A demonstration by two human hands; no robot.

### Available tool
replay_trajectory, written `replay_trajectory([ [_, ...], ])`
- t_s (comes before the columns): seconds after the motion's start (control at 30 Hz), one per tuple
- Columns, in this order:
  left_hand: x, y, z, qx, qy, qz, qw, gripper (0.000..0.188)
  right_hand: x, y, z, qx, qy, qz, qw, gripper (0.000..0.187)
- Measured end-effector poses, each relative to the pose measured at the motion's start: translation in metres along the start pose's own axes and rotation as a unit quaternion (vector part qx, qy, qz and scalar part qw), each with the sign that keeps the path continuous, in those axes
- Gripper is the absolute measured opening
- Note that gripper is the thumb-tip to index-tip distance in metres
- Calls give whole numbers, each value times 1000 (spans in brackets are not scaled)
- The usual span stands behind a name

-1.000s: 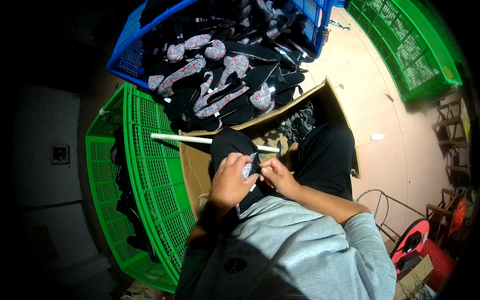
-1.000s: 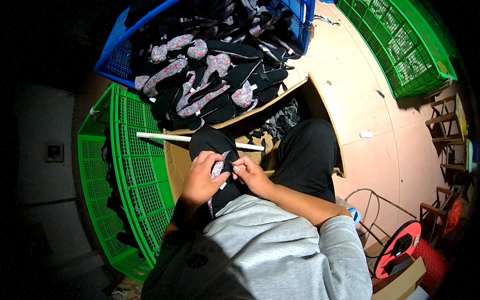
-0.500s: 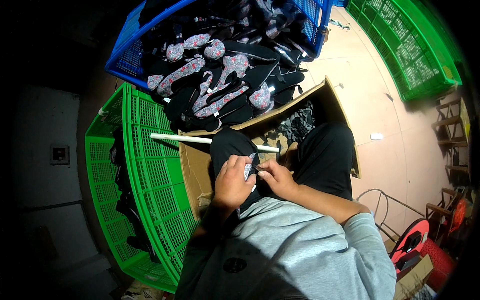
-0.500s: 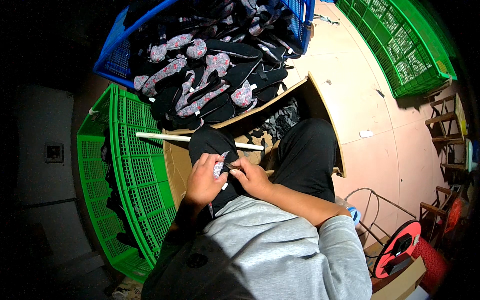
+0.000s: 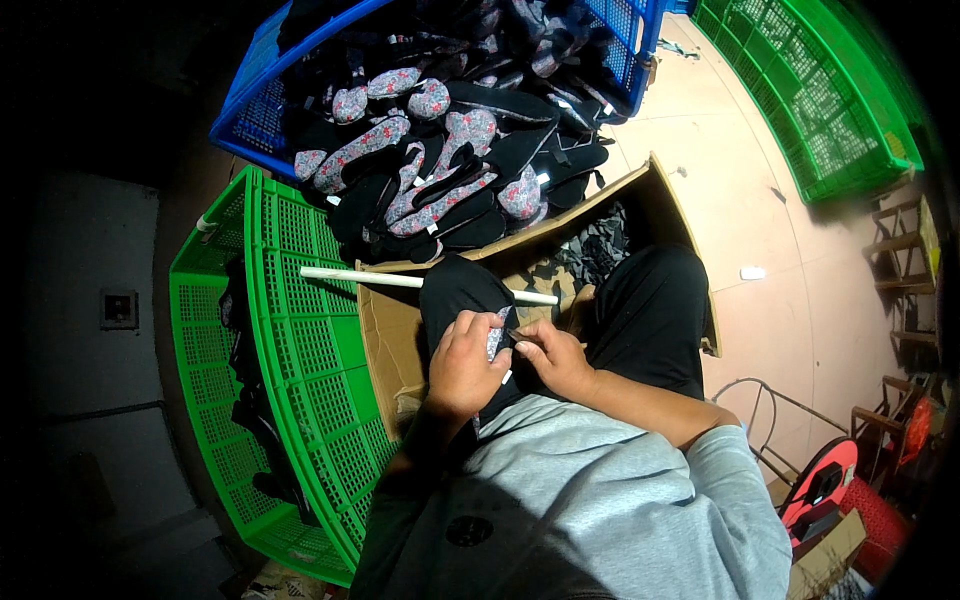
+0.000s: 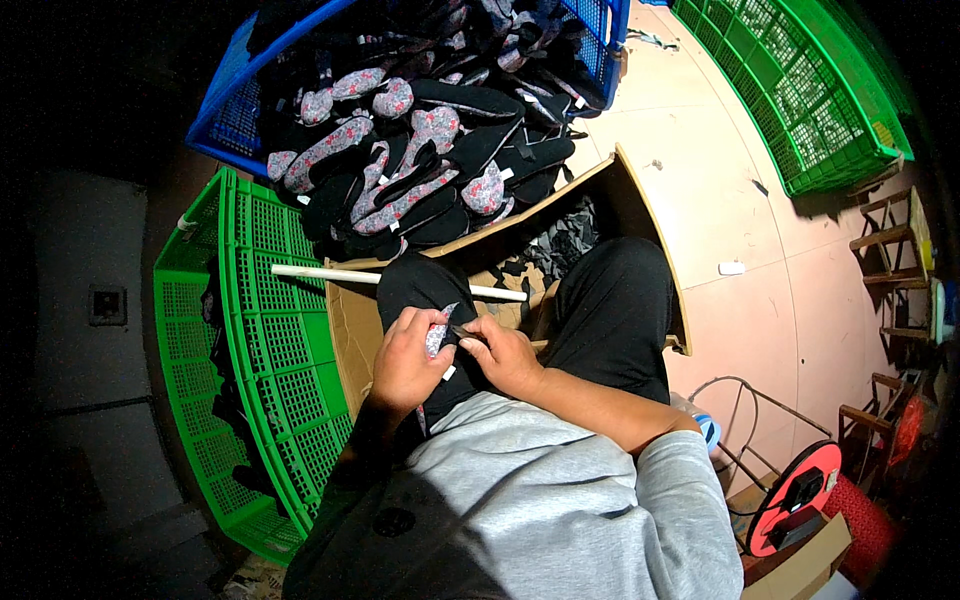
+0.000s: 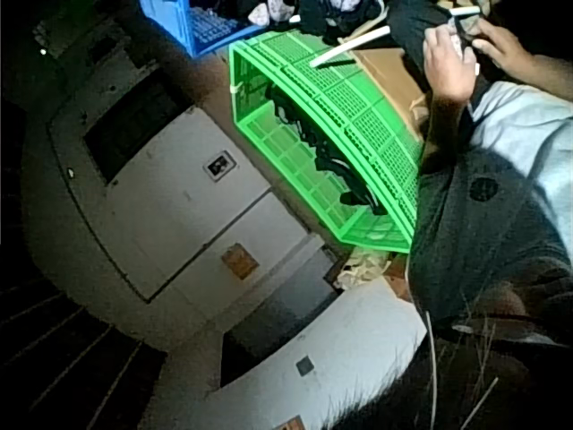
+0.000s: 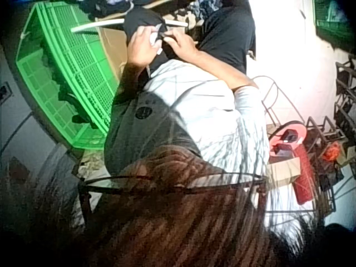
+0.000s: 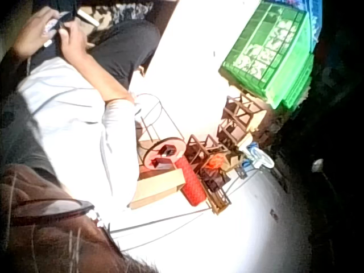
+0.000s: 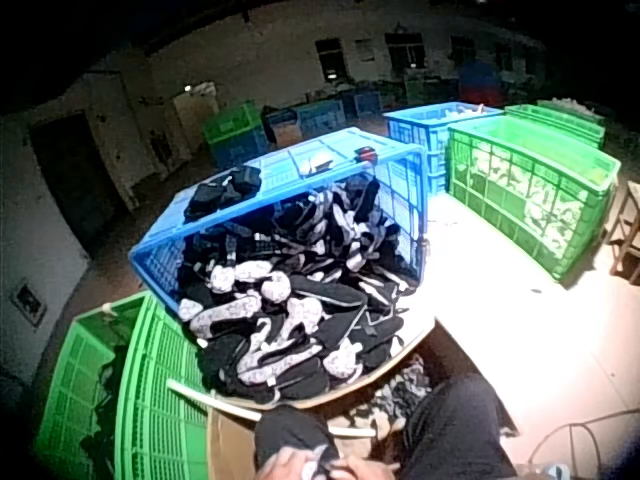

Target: The person sits on the floor and sews the upper fabric onto the sole of a slipper using a needle and thread. They pull the thread tight, inspect the stitching, and then place the finished slipper into a green crate before picking up another slipper to repeat the process.

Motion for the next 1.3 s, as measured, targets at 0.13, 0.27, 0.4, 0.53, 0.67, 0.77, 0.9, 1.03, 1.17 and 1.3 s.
replay_trajectory([
  [0.13, 0, -1, -1, 3, 0, -2, 1000, 38, 0, 0, 0, -8, 5, 2, 1000, 22],
  [0.27, 0, -1, -1, 7, 0, -6, 1000, 38, 1, -1, 1, -17, 7, 5, 1000, 22],
  [0.4, 1, -2, -2, 7, -5, -8, 1000, 38, 1, 0, -1, -27, 9, 6, 1000, 21],
  [0.53, 1, -1, 0, 4, -9, 1, 1000, 37, 1, 0, -3, -15, 11, 13, 1000, 18],
  [0.67, 0, -1, 0, 7, -8, -3, 1000, 37, 0, -2, 23, 130, -57, 66, 988, 18],
  [0.77, 1, -1, 1, 8, -8, -8, 1000, 38, 1, 0, 60, 238, -129, 136, 953, 18],
  [0.9, -1, 0, 2, 2, -3, -5, 1000, 43, 5, -7, 47, 309, -135, 104, 936, 32],
  [1.03, -2, -1, 2, 9, 1, -4, 1000, 48, 12, -13, 20, 337, -70, 51, 938, 40],
  [1.17, -4, -2, -2, -3, 8, -9, 1000, 51, 16, 11, 66, 203, -170, 195, 944, 36],
  [1.3, -5, -4, -4, 1, 2, 0, 1000, 51, 10, 0, 24, 251, -104, 99, 957, 52],
])
Point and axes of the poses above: each hand's wrist, its own x-axis towards the middle knuckle, its own y-axis out of the back of the hand, z = x × y, the point moved 6 cm from there along x, towards the middle knuckle, and after that the axes turned 7 degrees about x, right-handed, at the moved point
